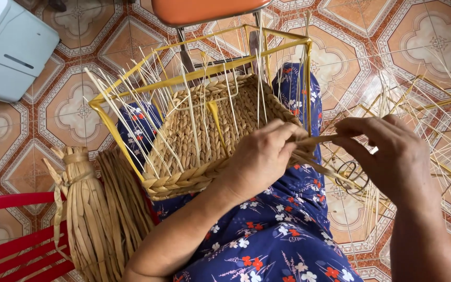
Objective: The person weaves a basket by hand, interlacing dried plant stalks through a rectangular frame. They pick up individual stalks from a bundle, thread them around the vertical supports, and press the layers down to form a tight weave.
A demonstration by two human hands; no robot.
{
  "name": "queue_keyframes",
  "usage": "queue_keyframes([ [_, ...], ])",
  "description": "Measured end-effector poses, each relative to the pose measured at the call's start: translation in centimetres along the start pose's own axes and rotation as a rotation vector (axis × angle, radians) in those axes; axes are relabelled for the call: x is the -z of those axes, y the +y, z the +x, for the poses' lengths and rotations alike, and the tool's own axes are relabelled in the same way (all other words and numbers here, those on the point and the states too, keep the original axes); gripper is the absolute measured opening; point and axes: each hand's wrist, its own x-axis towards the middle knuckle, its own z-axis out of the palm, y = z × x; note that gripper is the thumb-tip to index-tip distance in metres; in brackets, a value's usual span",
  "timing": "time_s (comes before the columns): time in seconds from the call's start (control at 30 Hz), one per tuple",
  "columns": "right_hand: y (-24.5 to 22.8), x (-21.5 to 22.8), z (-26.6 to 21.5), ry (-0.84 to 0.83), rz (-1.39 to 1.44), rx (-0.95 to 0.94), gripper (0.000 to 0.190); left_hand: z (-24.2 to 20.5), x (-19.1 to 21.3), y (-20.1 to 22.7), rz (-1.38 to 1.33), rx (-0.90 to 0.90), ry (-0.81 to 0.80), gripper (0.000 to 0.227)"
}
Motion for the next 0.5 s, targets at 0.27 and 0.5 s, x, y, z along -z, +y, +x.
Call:
queue_keyframes([
  [0.27, 4.6, -4.6, -0.3, -0.246, 0.218, -0.383, 0.019, -0.8, 0.7, 0.0, -0.156, 0.043, 0.113, 0.014],
  [0.5, 5.3, -3.8, -3.5, 0.136, 0.620, -0.237, 0.014, -9.5, 10.6, -3.8, -0.530, -0.055, 0.325, 0.027],
])
